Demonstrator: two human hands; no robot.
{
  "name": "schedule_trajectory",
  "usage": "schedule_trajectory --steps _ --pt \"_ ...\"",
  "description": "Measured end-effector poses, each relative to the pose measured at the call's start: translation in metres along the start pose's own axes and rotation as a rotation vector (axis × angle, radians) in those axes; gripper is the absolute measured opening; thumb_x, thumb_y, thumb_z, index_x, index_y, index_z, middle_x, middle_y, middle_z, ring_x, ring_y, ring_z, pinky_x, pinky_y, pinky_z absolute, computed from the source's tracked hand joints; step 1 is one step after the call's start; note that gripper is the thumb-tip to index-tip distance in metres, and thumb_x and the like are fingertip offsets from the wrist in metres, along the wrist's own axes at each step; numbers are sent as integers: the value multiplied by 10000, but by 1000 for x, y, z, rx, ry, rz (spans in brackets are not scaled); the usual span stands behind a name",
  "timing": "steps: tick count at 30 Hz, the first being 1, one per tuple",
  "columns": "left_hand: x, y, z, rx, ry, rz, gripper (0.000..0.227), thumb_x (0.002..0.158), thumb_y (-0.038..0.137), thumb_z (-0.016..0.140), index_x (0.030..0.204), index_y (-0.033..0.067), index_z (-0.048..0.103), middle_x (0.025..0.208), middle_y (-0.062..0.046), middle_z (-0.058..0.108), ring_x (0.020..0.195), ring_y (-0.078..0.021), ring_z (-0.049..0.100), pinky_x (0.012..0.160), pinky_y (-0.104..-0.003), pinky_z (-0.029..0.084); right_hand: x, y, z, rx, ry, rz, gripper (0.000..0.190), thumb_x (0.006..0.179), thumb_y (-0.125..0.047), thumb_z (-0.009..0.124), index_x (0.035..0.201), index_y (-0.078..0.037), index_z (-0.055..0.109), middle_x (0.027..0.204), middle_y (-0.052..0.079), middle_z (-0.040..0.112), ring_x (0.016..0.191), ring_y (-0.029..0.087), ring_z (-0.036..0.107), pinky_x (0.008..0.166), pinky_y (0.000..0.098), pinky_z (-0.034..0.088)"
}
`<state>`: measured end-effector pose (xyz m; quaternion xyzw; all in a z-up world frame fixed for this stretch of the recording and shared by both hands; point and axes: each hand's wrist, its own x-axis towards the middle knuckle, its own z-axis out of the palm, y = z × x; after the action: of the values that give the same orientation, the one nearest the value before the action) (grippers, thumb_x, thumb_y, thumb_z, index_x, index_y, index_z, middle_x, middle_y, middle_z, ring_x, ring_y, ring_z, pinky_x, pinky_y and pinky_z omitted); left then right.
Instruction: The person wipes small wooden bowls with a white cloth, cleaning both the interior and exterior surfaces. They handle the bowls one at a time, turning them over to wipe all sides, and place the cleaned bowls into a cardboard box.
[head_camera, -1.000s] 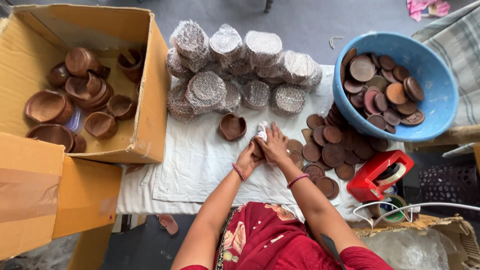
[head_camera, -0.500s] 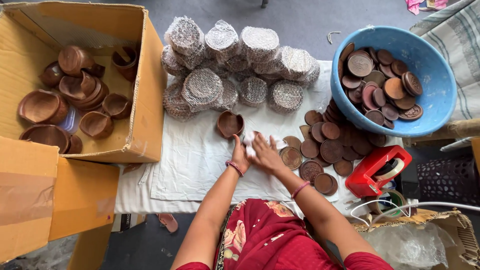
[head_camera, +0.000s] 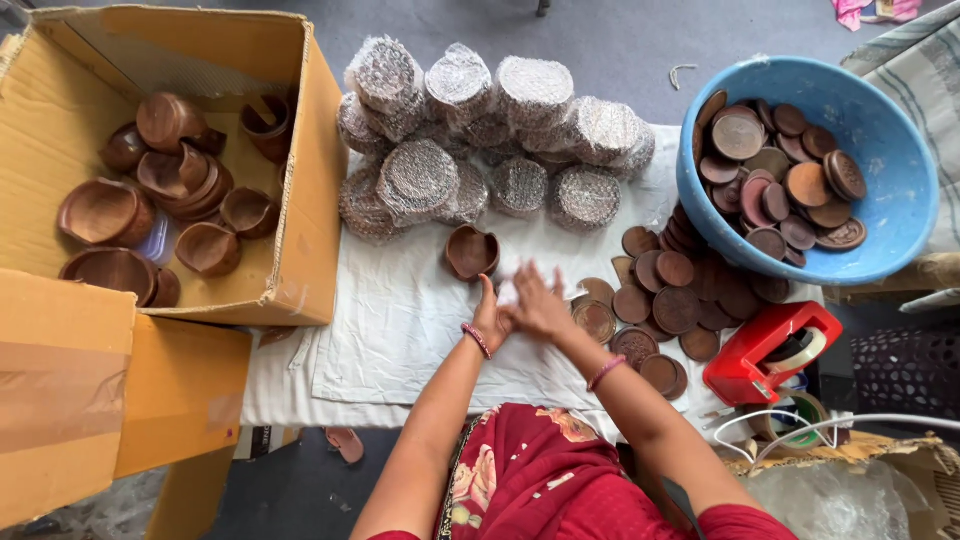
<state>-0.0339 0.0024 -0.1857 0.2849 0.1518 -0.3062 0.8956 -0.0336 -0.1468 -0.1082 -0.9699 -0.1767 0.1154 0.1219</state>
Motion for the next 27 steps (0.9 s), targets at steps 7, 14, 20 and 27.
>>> schedule_trajectory --steps 7,14,20,27 --pt "-25 20 41 -22 62 -42 907 913 823 364 1515 154 473 1367 -37 644 1160 -196 662 940 -388 562 1 -2 -17 -3 -23 -73 868 1001 -674 275 1575 -25 325 1668 142 257 1595 257 70 1201 589 -151" --pt "-34 29 58 -72 108 -34 853 905 789 355 1478 173 496 1361 -30 675 1187 -193 692 990 -376 556 -2 0 15 -154 27 -108 873 984 -690 306 1548 -27 361 1651 146 294 1577 247 98 1187 592 -137" --pt "22 -18 -29 -109 -91 0 910 999 830 314 1427 45 484 1251 -149 624 1114 -286 637 959 -444 557 9 8 11 -32 69 -9 837 986 -663 296 1538 -41 387 1646 143 314 1575 236 117 1190 614 -123" --pt "-37 30 56 -10 6 -80 1002 843 880 257 1430 110 514 1249 -98 686 1118 -252 674 937 -446 569 0 3 -21 -59 -1 -69 857 996 -677 250 1548 -34 371 1657 134 313 1598 246 107 1208 605 -120"
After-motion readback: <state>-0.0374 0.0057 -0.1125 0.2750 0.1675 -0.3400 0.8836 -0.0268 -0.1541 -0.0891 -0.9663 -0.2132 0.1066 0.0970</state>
